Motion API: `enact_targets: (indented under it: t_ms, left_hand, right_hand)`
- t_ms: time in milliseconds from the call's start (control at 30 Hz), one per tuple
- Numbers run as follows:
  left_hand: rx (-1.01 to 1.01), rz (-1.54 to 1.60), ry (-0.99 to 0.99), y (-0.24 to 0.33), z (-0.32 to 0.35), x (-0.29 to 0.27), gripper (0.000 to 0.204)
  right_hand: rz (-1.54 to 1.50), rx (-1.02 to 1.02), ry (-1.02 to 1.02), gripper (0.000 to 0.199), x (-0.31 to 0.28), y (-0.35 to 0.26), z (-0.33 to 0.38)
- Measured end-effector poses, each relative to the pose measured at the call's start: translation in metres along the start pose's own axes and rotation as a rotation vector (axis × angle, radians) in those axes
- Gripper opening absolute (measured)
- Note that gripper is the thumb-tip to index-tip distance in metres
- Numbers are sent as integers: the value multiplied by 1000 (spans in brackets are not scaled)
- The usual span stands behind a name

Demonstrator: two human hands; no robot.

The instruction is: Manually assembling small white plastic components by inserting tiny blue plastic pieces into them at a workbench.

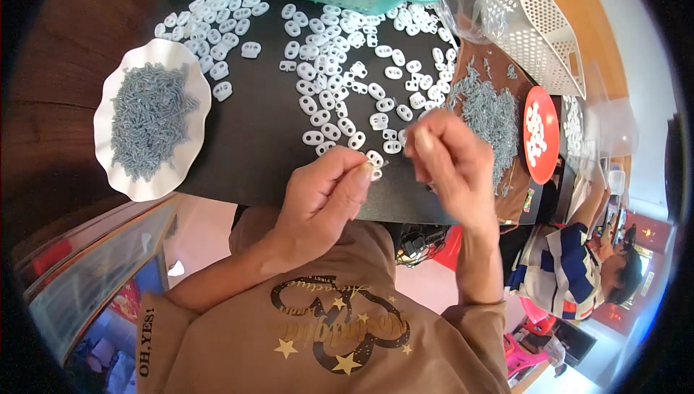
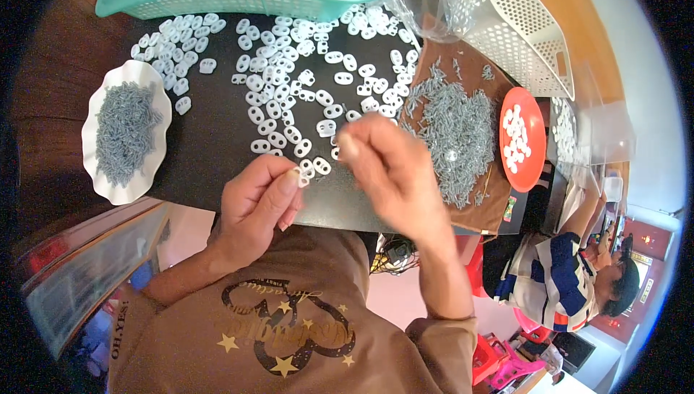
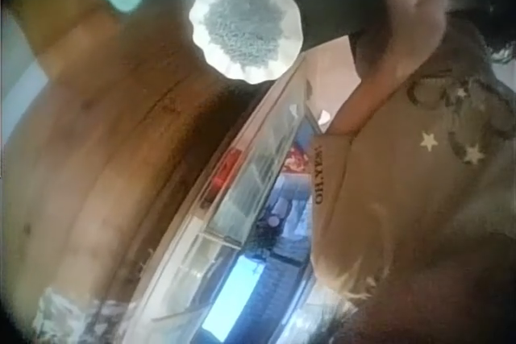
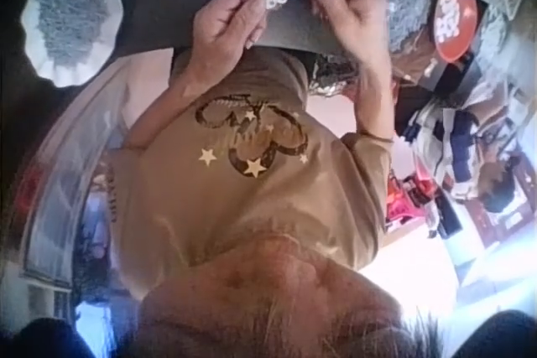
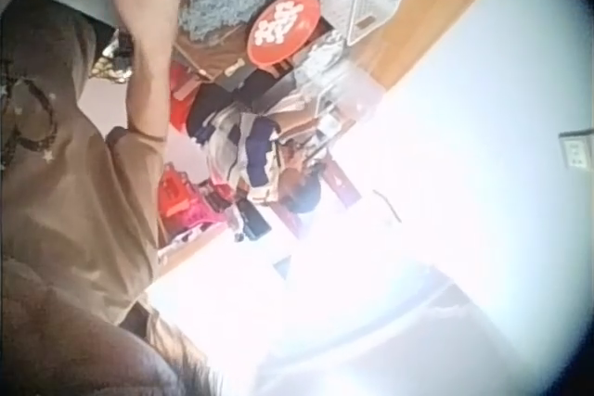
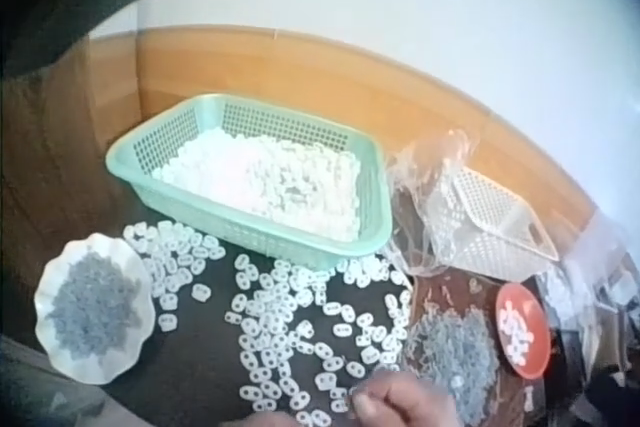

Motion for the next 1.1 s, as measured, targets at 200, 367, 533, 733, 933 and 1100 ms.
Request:
enact_targets:
  t_ms: [200,367,533,733,933,1100]
  left_hand:
    - [-28,61,2,-5,-1,-6,20]
    - [-52,96,22,-4,-2,-9,18]
    - [-76,105,41,-2,-5,-10,17]
    - [-85,116,45,-3,-4,-10,16]
    - [-26,101,34,-7,-2,-12,17]
    - [1,176,46,-6,-2,-10,16]
  right_hand:
    - [682,-435,78,10,2,11,-60]
    - [848,-385,-26,11,9,7,-71]
    - [932,-379,-96,14,4,0,-76]
    - [971,-422,-158,17,8,5,-82]
    - [970,-462,-152,16,11,-1,-80]
    - [950,-471,-83,13,9,9,-75]
Point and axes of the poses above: each hand's wrist, its own z-axis away from the middle knuckle, its own x-axis out of the palm, y = z × x, the point moved 1 cm from there along -z, towards the middle knuckle, and after that the axes turned 10 degrees about z, right-handed, at the moved point
